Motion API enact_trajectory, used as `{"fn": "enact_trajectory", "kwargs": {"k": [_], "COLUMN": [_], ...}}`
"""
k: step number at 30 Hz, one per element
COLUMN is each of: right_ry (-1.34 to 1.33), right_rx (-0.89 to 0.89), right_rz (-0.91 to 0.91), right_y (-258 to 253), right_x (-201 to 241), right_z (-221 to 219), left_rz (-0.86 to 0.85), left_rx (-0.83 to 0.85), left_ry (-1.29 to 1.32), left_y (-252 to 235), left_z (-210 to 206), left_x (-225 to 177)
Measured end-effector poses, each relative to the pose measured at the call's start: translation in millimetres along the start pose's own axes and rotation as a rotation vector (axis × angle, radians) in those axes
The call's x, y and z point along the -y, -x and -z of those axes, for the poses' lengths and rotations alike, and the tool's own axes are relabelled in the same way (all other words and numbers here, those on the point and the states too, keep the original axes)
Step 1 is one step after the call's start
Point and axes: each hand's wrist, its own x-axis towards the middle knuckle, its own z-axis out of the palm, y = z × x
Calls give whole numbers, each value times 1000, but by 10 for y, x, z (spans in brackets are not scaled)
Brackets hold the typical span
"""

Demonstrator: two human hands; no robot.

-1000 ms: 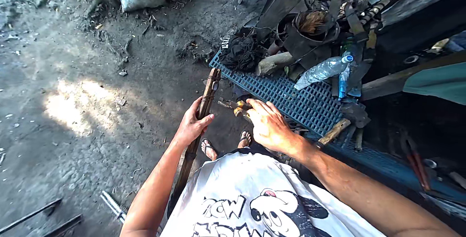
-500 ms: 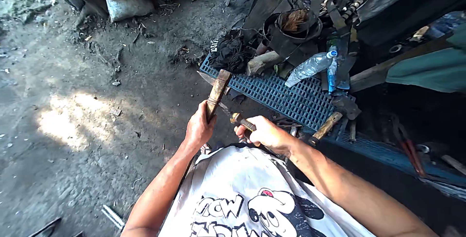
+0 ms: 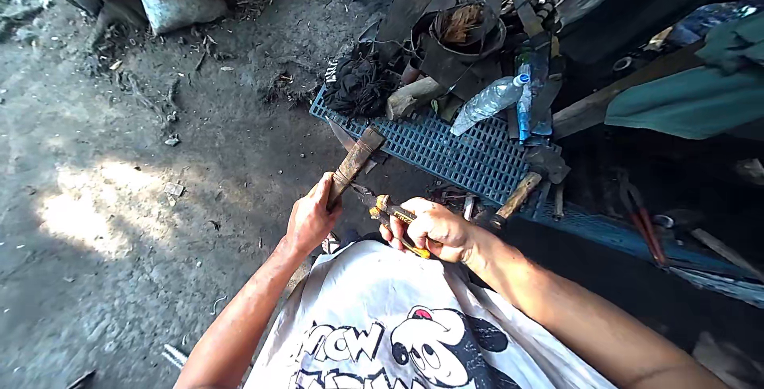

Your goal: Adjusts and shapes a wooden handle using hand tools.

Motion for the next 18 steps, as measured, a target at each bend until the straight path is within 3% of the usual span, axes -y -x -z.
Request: {"fn": "enact_trajectory", "kwargs": {"k": [6,12,14,18], "right_ry": [89,816,682,-49], "right_rx": [-64,-225,-203,46], "right_rz": [-3,15,-13,-14], "right_y": [-82,-215,-184,-119], "right_x": [-5,165,197,148], "right_z": [-94,-110,-93,25], "left_rz": [0,70,77,79], "left_rx": [-13,21,15,-97], "left_ry": [-94,-139,-114,71], "left_y": [-81,-261,-253,-282], "left_z": [110,97,45,-121], "left_x": [-6,8,11,13]}}
